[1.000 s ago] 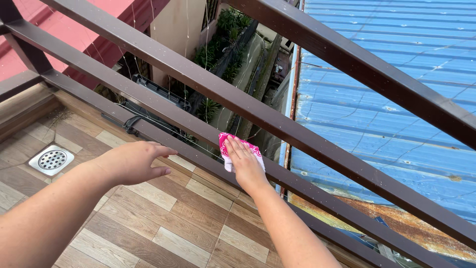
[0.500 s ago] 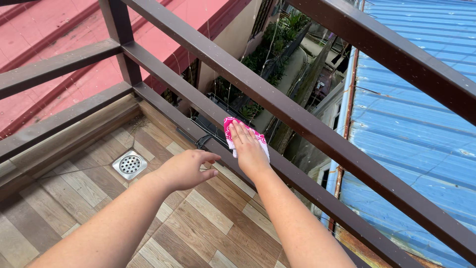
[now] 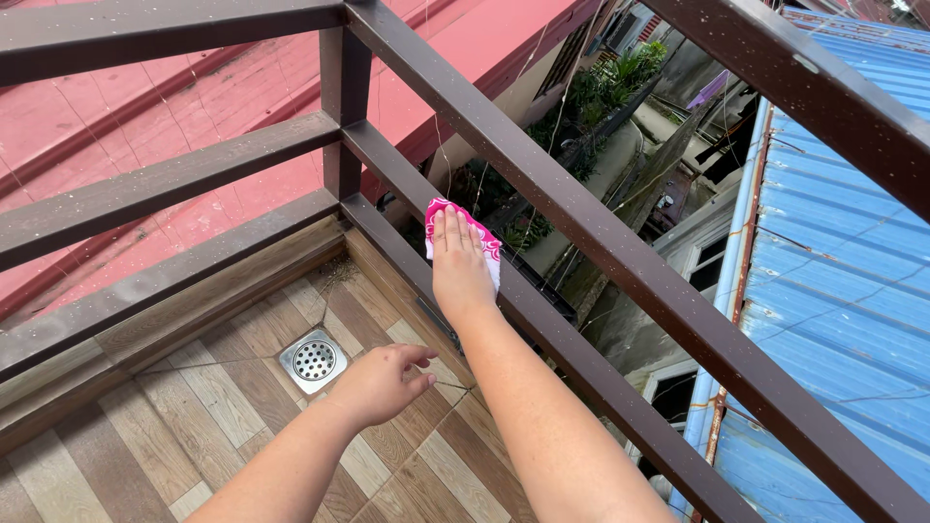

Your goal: The person wipes the balcony railing with a cloth, then cleans the leaves of potted plants with the same cloth. Finally, the person sweeps the balcony floor with a small hand broom.

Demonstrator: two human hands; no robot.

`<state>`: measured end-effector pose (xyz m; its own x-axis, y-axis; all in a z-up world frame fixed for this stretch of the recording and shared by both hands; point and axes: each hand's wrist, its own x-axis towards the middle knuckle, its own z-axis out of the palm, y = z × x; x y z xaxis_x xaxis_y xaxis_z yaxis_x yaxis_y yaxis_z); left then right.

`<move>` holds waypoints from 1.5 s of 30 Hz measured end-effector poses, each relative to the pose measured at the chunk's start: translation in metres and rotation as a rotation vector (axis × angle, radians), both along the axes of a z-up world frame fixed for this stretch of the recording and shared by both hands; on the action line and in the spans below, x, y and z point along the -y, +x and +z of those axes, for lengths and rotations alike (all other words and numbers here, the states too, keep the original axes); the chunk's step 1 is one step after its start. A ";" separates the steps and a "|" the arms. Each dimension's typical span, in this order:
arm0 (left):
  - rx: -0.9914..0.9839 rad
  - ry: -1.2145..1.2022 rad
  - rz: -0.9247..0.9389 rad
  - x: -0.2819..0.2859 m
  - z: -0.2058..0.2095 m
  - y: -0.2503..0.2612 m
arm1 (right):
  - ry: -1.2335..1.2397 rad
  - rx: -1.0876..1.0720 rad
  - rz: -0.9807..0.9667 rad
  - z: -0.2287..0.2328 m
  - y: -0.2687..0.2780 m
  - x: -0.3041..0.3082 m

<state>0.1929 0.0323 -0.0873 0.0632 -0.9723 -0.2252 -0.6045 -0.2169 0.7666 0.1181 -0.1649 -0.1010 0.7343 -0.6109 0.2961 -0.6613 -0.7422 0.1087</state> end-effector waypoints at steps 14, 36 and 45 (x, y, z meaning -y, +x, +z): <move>-0.098 0.046 0.001 0.003 -0.050 0.046 | -0.007 0.069 -0.107 -0.022 0.148 0.064; 0.147 0.019 0.018 0.002 -0.041 0.034 | 0.293 0.014 0.135 -0.034 0.036 0.001; 0.153 0.332 -0.144 -0.027 -0.048 0.054 | 0.230 -0.130 -0.127 -0.161 -0.006 -0.001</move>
<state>0.2472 0.0595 -0.1356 -0.0115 -0.8493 -0.5278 -0.7491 -0.3424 0.5672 0.1122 -0.1640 -0.2618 0.6703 -0.7406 0.0479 -0.7421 -0.6692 0.0373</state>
